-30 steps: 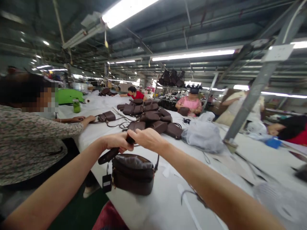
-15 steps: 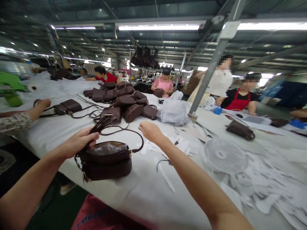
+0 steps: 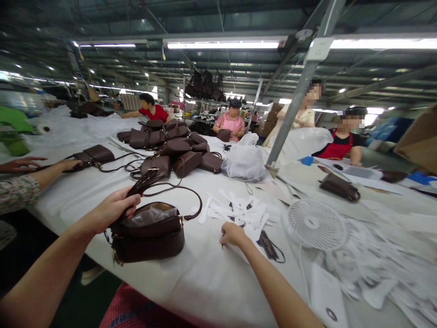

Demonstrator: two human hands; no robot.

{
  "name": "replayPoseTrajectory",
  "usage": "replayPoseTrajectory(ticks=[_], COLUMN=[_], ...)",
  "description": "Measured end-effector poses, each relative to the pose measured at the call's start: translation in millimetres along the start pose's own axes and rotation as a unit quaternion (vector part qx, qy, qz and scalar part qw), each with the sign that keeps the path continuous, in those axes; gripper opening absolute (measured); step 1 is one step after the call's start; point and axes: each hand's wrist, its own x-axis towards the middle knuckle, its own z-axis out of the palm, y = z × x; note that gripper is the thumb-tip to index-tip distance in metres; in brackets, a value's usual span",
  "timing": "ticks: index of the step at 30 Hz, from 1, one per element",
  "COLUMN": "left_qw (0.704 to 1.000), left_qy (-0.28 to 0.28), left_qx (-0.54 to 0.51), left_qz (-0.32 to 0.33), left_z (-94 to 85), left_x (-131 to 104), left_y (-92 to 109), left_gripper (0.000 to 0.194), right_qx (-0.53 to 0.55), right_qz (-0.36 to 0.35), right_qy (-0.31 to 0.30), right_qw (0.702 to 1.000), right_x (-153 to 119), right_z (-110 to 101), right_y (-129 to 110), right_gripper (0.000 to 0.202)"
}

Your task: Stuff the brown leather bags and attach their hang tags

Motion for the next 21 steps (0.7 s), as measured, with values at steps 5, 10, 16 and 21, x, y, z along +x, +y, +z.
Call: replayPoseTrajectory(ticks=[5, 10, 16, 21], left_qw=[1.0, 1.0, 0.999, 0.999], left_qy=[0.008, 0.001, 0.008, 0.021], left_qx=[-0.016, -0.024, -0.036, -0.038], left_qz=[0.006, 0.014, 0.015, 0.027], left_z=[1.4, -1.2, -4.6, -4.5], left_x=[-0.7, 3.3, 7.3, 8.6], left_y=[0.5, -3.0, -9.7, -11.3], left_gripper=[0.03, 0.03, 0.031, 0.028], right_qx=[0.11, 0.256, 0.5, 0.522], right_qz=[-0.114, -0.146, -0.168, -0.159], right_qy=[0.039, 0.093, 0.07, 0.04], right_qw=[0.987, 0.951, 0.847, 0.837], right_x=[-7.5, -21.0, -32.9, -39.1], right_z=[1.6, -25.4, -64.9, -85.1], right_y=[4.7, 8.5, -20.4, -65.5], right_gripper=[0.018, 0.029, 0.032, 0.029])
